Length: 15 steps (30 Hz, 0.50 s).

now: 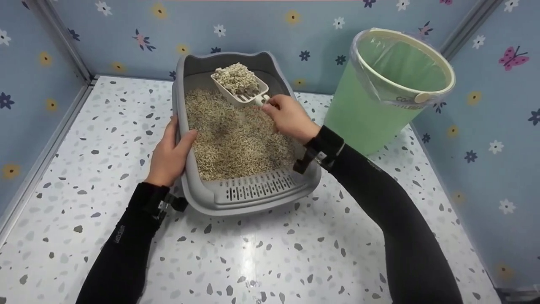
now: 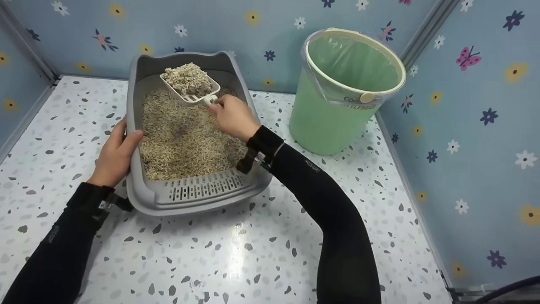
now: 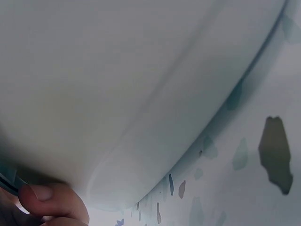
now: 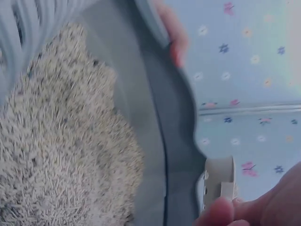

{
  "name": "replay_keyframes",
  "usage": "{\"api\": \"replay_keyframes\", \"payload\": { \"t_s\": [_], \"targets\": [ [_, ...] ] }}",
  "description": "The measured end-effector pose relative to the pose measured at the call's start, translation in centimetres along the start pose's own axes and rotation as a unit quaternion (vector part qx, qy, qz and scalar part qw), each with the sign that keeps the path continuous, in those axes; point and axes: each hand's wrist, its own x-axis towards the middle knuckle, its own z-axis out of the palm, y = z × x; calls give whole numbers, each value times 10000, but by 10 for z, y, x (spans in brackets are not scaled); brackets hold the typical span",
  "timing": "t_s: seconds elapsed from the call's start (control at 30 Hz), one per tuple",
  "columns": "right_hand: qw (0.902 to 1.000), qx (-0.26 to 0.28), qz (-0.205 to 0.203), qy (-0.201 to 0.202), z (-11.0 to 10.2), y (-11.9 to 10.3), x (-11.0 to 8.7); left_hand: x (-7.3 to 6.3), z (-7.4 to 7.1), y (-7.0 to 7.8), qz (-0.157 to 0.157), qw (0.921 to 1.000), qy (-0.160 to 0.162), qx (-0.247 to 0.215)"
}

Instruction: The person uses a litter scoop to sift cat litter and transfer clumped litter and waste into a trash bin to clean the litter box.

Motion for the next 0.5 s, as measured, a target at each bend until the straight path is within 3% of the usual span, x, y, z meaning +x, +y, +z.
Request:
{"api": "replay_keyframes", "payload": {
  "t_s": [0.23, 0.43, 0.5],
  "targets": [
    [9995, 223, 163, 183, -10, 2, -39, 1, -5, -2, 27, 10000, -15, 11],
    [9992, 249, 116, 301, -1, -7, -27, 1, -9, -2, -42, 9999, 77, -78],
    [9991, 223, 117, 352, -2, -7, -32, 1, -9, -3, -49, 9999, 73, -72]
  ]
}}
